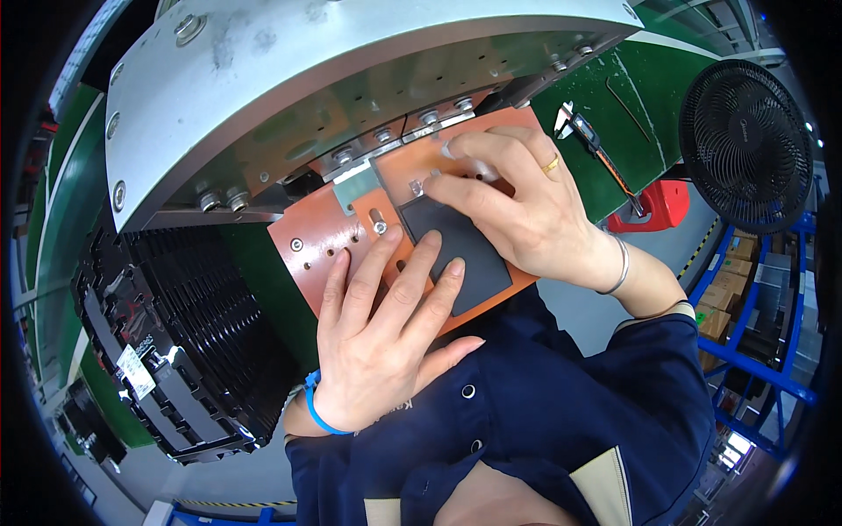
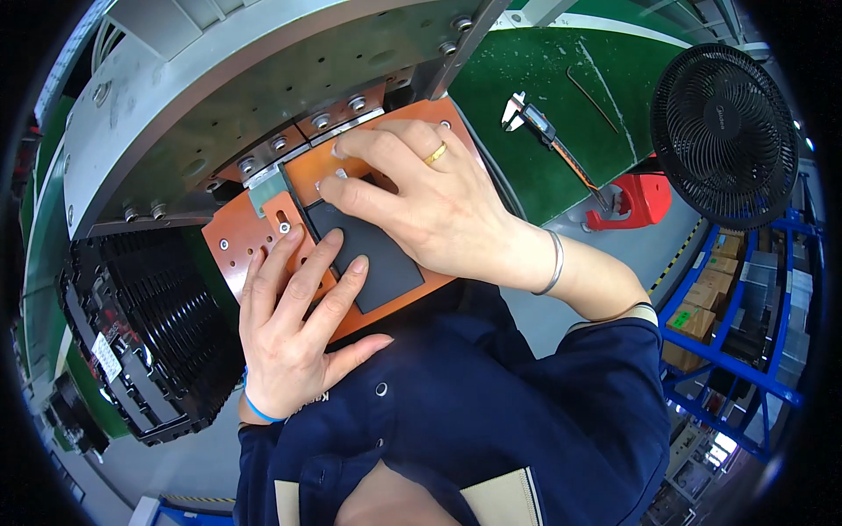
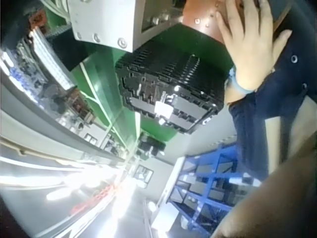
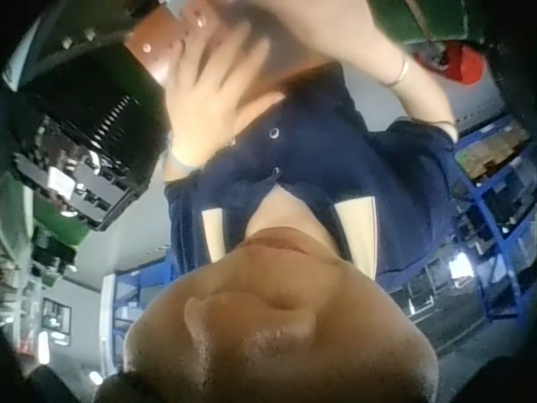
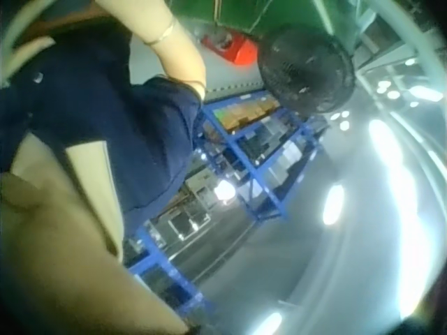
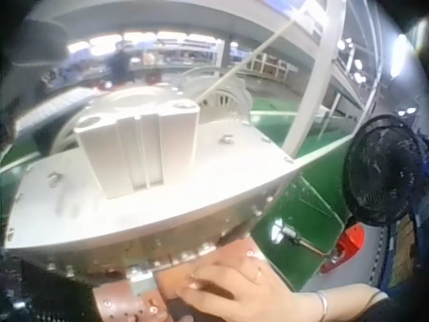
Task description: The person processes small black rectangular electronic components using a press machine. They pick up components from a stack, place them into a jig on the machine, and operate the press. After pressing, they remove the components and place them back onto the stack. The person also uses a caliper to measure the components at various points.
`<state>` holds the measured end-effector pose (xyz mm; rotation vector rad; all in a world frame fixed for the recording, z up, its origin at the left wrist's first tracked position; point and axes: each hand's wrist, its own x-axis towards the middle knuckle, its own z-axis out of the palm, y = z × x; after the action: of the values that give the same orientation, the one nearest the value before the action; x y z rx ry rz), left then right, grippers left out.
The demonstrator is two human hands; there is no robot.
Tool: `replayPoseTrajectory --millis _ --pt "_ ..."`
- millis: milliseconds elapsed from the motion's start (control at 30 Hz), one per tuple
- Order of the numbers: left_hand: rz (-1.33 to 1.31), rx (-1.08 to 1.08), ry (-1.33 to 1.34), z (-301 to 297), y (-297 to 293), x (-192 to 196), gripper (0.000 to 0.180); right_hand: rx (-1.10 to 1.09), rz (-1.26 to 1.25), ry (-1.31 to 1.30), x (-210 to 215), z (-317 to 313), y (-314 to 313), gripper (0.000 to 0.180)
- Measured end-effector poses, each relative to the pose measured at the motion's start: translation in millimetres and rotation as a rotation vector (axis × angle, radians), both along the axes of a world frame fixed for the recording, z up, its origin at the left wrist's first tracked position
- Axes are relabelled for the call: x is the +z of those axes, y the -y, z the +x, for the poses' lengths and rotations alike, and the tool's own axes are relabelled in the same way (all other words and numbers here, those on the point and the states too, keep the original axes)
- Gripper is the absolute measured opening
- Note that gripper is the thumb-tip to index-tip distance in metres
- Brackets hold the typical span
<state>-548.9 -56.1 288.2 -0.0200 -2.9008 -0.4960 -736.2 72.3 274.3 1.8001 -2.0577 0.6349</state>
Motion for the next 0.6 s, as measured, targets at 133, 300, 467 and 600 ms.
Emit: replayPoseTrajectory --millis 133,300,467,600 --pt "0.028 0.002 0.003 0 0 0 0.065 0.029 0.104 -0.011 5 1 -2 0.030" --pt "0.013 0.002 0.013 -1 0 2 0.064 -0.040 0.086 -0.062 3 0 2 0.031" --pt "-0.004 0.015 0.021 -1 -1 1 0.064 0.022 0.085 0.061 5 1 0 0.032" --pt "-0.001 0.010 0.007 -1 -1 1 0.064 0.078 0.162 0.119 11 1 0 0.033"
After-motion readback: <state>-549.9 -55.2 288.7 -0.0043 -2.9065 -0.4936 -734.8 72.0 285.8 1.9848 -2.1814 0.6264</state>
